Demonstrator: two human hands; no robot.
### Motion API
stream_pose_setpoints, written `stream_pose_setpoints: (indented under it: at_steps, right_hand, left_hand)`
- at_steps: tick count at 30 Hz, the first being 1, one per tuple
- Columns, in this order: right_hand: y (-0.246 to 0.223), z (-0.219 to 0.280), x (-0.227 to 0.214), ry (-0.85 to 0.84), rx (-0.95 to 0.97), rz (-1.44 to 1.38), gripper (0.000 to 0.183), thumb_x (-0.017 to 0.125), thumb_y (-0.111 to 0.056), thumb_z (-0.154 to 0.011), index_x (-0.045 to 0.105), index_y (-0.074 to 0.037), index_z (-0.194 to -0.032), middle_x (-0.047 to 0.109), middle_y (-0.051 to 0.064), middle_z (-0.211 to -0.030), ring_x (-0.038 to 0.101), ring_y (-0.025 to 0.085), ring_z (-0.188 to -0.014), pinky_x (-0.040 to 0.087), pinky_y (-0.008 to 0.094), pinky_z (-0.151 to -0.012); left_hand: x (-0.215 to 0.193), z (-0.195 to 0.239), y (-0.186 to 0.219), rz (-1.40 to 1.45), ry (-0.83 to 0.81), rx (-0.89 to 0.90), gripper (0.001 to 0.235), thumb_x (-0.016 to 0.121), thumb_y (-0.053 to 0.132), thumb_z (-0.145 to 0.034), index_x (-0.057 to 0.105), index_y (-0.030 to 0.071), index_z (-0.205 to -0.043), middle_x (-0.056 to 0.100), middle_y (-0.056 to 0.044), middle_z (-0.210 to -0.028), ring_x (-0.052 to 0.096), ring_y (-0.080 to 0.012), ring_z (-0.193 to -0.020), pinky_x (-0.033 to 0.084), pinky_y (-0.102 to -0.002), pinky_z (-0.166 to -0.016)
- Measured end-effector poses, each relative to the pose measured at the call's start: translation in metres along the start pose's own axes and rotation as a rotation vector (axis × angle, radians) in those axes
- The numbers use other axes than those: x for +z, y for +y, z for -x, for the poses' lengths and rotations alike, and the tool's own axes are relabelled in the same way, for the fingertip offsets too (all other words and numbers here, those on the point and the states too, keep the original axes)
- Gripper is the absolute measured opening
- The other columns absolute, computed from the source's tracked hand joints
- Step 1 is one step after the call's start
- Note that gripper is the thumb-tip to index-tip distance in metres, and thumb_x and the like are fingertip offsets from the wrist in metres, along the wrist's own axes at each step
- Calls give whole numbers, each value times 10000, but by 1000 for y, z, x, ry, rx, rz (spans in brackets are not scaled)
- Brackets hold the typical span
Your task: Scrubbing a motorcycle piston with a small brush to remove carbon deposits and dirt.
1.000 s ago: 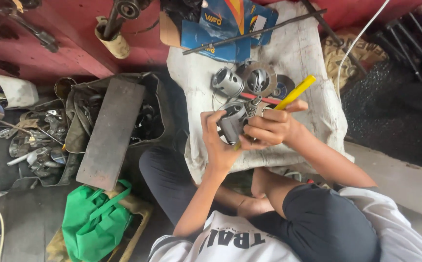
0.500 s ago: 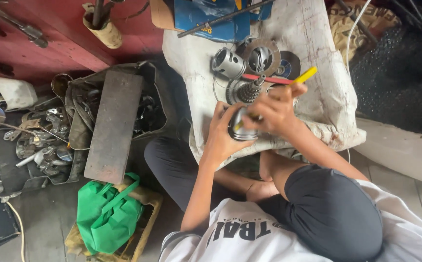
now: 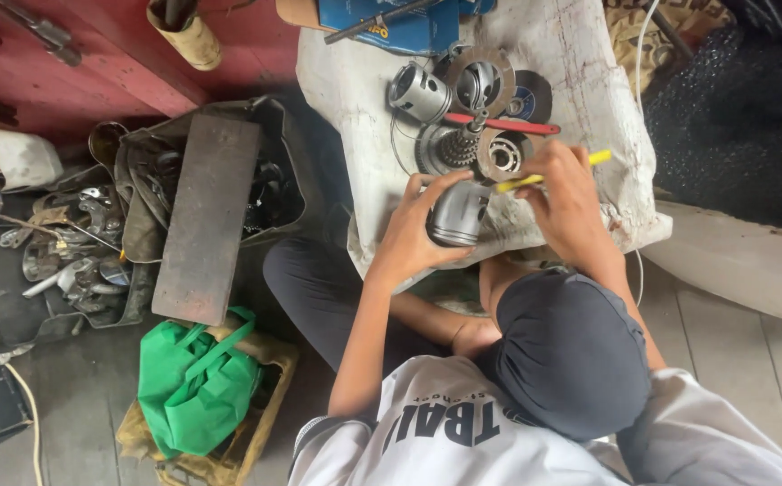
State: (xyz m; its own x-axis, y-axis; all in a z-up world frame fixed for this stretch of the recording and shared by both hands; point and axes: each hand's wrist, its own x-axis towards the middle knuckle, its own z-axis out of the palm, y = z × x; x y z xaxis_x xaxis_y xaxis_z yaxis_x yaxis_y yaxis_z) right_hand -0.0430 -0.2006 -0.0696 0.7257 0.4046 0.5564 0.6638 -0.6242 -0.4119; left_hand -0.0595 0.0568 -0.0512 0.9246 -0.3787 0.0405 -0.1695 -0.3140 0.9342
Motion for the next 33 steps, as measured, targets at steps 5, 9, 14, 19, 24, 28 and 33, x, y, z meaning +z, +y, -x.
stream_pose_setpoints:
  at_steps: [5, 9, 14, 19, 24, 28, 33]
  right_hand:
    - [-32, 7, -47, 18, 345, -23, 117, 485, -133, -1147, 527, -34, -1192, 559, 155, -1043, 592, 426, -916, 464, 503, -823]
    - [-59, 3, -68, 0, 407, -41, 133, 444, -43, -1146, 502, 23, -1245, 565, 239, -1117, 615, 494, -982, 486, 533, -840]
    - [-49, 21, -61, 76, 412, -99, 210, 508, -71, -1137, 546, 58, -1299, 606, 252, -1169, 703, 392, -854, 564, 471, -734]
    - [-52, 27, -64, 137, 436, -198, 267, 494, -72, -1148, 472, 68, -1374, 601, 249, -1159, 681, 295, -683, 529, 351, -528]
    - [-45, 62, -76, 174, 483, -193, 227, 655, -100, -1127, 551, 20, -1289, 664, 205, -1126, 636, 236, -653, 437, 287, -478]
    - [-89, 55, -105, 236, 467, -82, 184, 630, 52, -1102, 529, 56, -1256, 613, 223, -992, 512, 224, -683, 360, 326, -571]
    - [-122, 65, -128, 225, 280, -132, 204, 511, 172, -1123, 395, 102, -1276, 522, 304, -1154, 673, 316, -835, 598, 347, -693]
  left_hand:
    - [2, -4, -8, -29, -30, -31, 994, 972, 166, -590, 505, 400, -1435, 367, -105, -1453, 613, -544, -1195, 524, -652, -1044]
    - [4, -7, -6, -27, -47, -1, 1017, 985, 199, -583, 499, 396, -1454, 444, -93, -1439, 589, -539, -1232, 488, -664, -1078]
    - [3, -3, 0, 17, -38, 69, 975, 965, 156, -640, 488, 337, -1470, 546, -109, -1421, 554, -520, -1293, 444, -693, -1084]
    - [6, -2, -4, -31, 2, 185, 962, 981, 137, -609, 521, 318, -1435, 565, -66, -1413, 591, -481, -1270, 469, -668, -1082]
    - [12, 3, -5, 76, 26, 343, 958, 997, 109, -591, 562, 314, -1421, 621, -36, -1365, 631, -407, -1265, 537, -588, -1040]
    - [8, 29, 26, 169, 114, 355, 952, 954, 109, -664, 445, 264, -1454, 616, -40, -1420, 606, -298, -1337, 525, -455, -1036]
    - [-7, 70, 60, 213, 225, 439, 831, 942, 163, -799, 401, 173, -1430, 554, -122, -1523, 547, -327, -1466, 474, -394, -1146]
